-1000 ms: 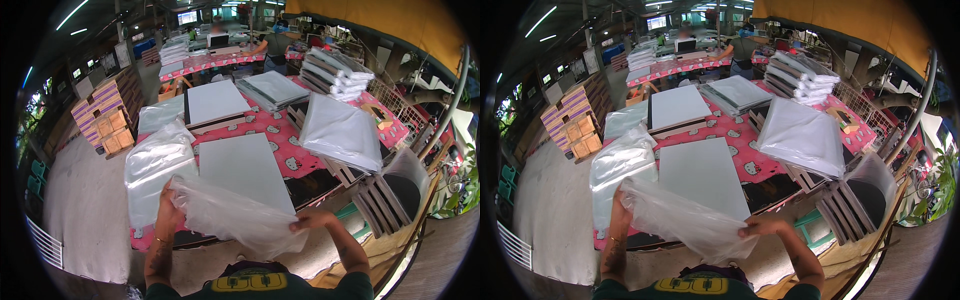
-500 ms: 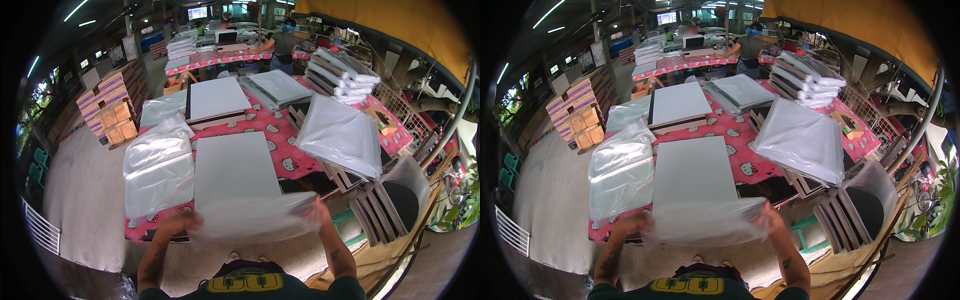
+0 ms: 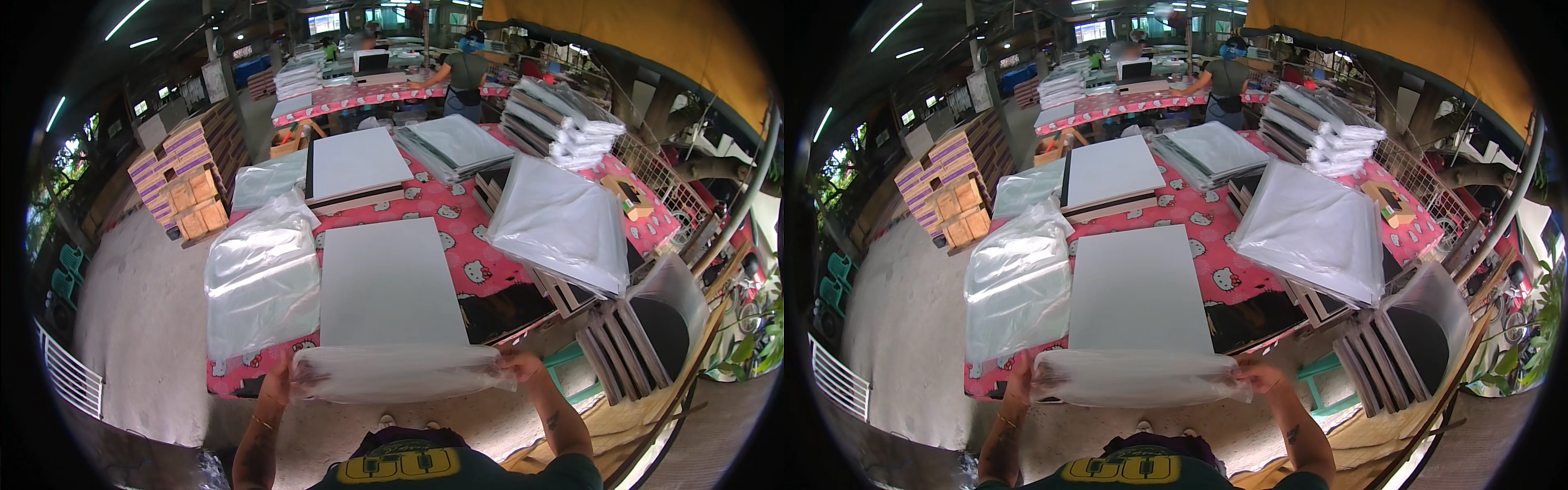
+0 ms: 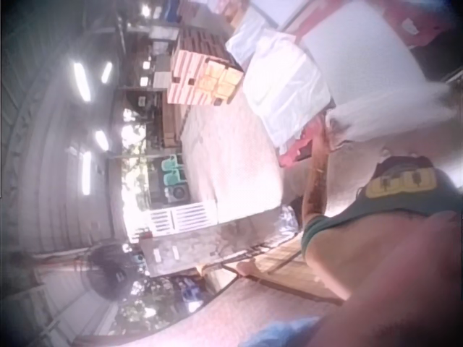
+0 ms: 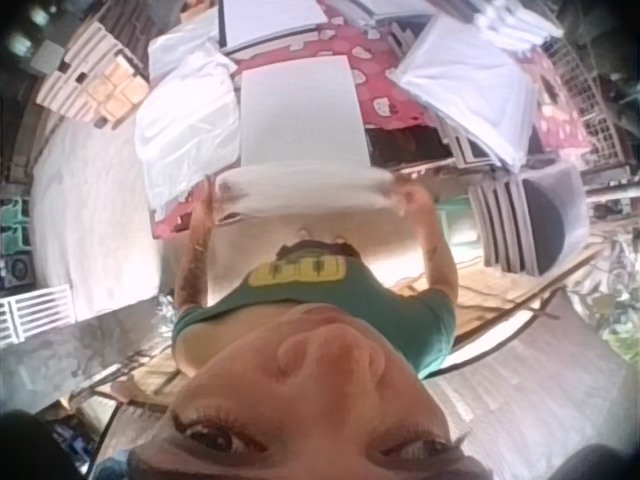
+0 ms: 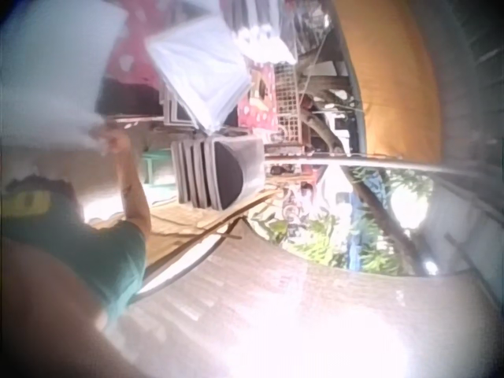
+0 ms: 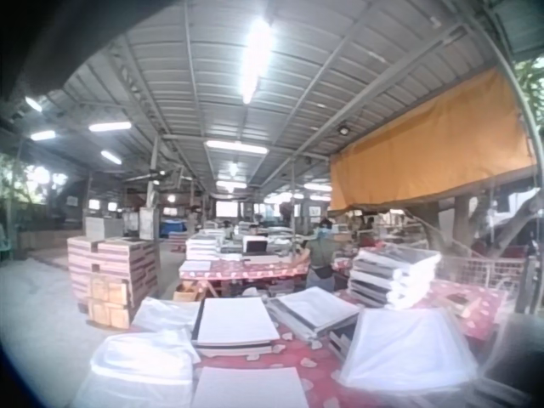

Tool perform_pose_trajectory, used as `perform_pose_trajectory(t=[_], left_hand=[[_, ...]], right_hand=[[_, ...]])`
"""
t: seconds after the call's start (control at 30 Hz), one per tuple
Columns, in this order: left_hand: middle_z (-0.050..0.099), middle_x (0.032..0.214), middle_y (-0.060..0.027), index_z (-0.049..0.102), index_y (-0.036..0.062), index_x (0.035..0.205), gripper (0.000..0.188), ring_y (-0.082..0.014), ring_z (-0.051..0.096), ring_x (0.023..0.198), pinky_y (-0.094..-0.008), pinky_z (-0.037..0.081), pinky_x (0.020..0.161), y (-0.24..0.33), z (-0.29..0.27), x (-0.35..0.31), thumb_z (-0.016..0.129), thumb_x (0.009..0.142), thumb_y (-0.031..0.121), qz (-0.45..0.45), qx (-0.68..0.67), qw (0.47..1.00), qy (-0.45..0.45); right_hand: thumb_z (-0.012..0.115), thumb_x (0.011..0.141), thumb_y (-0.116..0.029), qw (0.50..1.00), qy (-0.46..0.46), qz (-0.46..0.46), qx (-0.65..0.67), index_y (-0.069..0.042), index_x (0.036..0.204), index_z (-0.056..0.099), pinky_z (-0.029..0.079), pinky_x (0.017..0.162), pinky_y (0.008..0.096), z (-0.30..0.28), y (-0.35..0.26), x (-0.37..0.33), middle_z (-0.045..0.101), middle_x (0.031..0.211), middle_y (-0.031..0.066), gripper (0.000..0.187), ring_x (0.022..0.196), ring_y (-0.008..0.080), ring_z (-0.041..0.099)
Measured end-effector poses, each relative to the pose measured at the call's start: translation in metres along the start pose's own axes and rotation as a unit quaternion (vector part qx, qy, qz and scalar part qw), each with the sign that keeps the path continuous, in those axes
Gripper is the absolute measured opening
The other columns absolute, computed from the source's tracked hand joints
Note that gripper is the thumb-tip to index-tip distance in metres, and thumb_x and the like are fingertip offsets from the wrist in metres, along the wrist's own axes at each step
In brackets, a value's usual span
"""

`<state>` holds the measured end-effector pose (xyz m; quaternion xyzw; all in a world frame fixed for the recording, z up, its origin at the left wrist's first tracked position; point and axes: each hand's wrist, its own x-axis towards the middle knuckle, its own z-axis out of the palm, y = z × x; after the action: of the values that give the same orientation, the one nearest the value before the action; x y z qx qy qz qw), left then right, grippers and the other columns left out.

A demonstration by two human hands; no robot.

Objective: The person places black sheets and white boards into individual plastic sleeves by hand. They pick up a plastic bag, slide the item inside, and stack the packaged items on a pile.

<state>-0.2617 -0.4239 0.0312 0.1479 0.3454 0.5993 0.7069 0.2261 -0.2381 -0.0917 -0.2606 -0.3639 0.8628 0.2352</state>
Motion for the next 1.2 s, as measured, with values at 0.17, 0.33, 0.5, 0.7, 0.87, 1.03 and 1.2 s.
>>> perform_pose_trajectory(t=[0.17,0.33,0.5,0.7,0.87,1.03,1.2], left_hand=[[0.062,0.109,-0.0194,0.055,-0.0038,0.116,0.048,-0.0309,0.058,0.107,-0.0414,0.045,0.092,0.003,-0.088,0.009,0.060,0.082,0.030,-0.042,0.492,0.832,-0.253],[0.062,0.083,-0.0126,0.056,-0.0023,0.112,0.038,-0.0215,0.062,0.076,-0.0330,0.049,0.070,-0.003,-0.013,0.004,0.056,0.077,0.013,0.048,0.101,0.992,0.055],[0.057,0.071,-0.0080,0.054,-0.0029,0.112,0.033,-0.0162,0.059,0.060,-0.0302,0.045,0.051,-0.082,-0.065,0.028,0.048,0.080,0.003,0.111,0.444,0.857,0.238],[0.054,0.067,-0.0185,0.052,-0.0038,0.118,0.038,-0.0249,0.057,0.058,-0.0383,0.046,0.056,-0.115,-0.090,0.031,0.046,0.081,0.001,0.144,0.628,0.704,0.298],[0.058,0.071,-0.0127,0.057,-0.0020,0.113,0.035,-0.0234,0.059,0.065,-0.0366,0.047,0.061,-0.080,-0.069,0.017,0.051,0.080,0.003,0.262,0.659,0.669,0.224],[0.059,0.105,-0.0100,0.051,0.0027,0.124,0.050,-0.0230,0.057,0.097,-0.0358,0.047,0.081,0.007,-0.047,-0.018,0.056,0.074,0.008,0.183,0.243,0.947,0.103],[0.054,0.122,-0.0120,0.045,0.0037,0.130,0.048,-0.0257,0.052,0.111,-0.0419,0.041,0.099,0.108,0.059,-0.018,0.052,0.090,0.028,0.430,0.305,0.850,-0.009]], right_hand=[[0.065,0.078,-0.011,0.987,-0.036,-0.104,0.121,0.000,0.112,0.057,0.048,0.084,0.0348,0.005,-0.004,-0.011,0.065,0.093,0.0099,0.037,0.083,0.0203,0.063],[0.058,0.081,-0.005,0.930,0.052,-0.031,-0.362,-0.001,0.116,0.055,0.049,0.078,0.0331,0.046,0.004,0.003,0.063,0.098,0.0136,0.036,0.080,0.0196,0.062],[0.048,0.076,0.002,0.770,0.327,-0.149,-0.528,-0.001,0.131,0.045,0.049,0.073,0.0350,0.051,0.061,0.030,0.062,0.102,0.0216,0.056,0.088,0.0303,0.063],[0.048,0.076,0.005,0.710,0.388,-0.151,-0.569,-0.001,0.131,0.046,0.049,0.073,0.0423,0.070,0.086,0.048,0.059,0.102,0.0306,0.056,0.089,0.0431,0.061],[0.053,0.073,-0.002,0.771,0.390,-0.231,-0.448,-0.004,0.120,0.052,0.049,0.074,0.0333,0.112,0.048,0.032,0.063,0.096,0.0144,0.047,0.086,0.0263,0.062],[0.057,0.078,-0.019,0.934,0.191,-0.192,-0.234,-0.007,0.115,0.049,0.043,0.088,0.0331,0.127,-0.035,-0.019,0.053,0.109,0.0073,0.040,0.105,0.0210,0.051],[0.055,0.091,-0.028,0.904,0.028,-0.420,0.079,-0.009,0.134,0.042,0.038,0.100,0.0404,0.235,-0.127,-0.018,0.048,0.132,0.0100,0.049,0.119,0.0241,0.047]])
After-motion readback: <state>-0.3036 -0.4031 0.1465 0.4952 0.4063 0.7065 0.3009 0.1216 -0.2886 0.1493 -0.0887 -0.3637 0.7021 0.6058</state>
